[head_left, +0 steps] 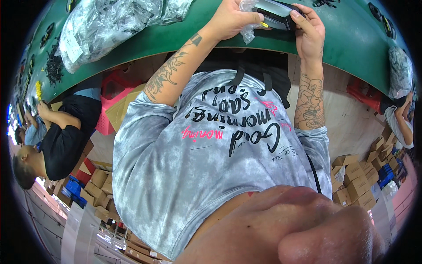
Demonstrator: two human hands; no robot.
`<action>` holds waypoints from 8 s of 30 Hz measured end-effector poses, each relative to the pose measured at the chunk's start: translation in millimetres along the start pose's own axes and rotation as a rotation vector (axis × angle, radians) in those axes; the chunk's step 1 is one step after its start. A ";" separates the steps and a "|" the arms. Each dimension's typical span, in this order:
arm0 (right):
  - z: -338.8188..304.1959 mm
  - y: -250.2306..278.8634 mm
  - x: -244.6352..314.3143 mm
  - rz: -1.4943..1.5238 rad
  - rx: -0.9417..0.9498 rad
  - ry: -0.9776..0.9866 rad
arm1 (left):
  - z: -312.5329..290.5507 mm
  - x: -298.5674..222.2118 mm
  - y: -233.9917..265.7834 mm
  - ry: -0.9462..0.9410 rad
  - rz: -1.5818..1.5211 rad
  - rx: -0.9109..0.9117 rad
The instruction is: The person assembles components of a computer mouse by hand, fitting plastic mouse components into a mouse shell.
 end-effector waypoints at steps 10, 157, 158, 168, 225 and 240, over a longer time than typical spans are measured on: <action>-8.2 -14.8 17.4 -0.117 0.048 0.282 | 0.5 -6.7 -8.2 -0.101 0.090 -0.120; 4.5 197.4 50.3 -0.453 -0.795 0.296 | 421.2 -24.0 -159.0 0.065 1.634 0.239; 13.5 191.9 52.4 -0.439 -0.764 0.328 | 411.9 -52.3 -138.9 0.042 1.322 0.242; 9.3 203.7 38.9 -0.369 -0.690 0.356 | 62.2 -64.5 -11.6 0.163 0.323 -0.056; -4.5 -8.1 24.2 -0.443 0.017 0.279 | 7.7 -15.7 -0.9 0.097 0.459 -0.120; 12.8 8.4 24.9 -0.109 -0.115 0.172 | 9.8 -16.8 -31.1 -0.306 1.166 -0.085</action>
Point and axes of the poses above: each hand's wrist, its own z-axis towards the middle knuckle, its own y-axis out of the back of the hand, x = y × z, the point moved 6 cm from there along z, towards the middle knuckle, and after that the axes turned 6 degrees about -z, right-handed, at the moved point
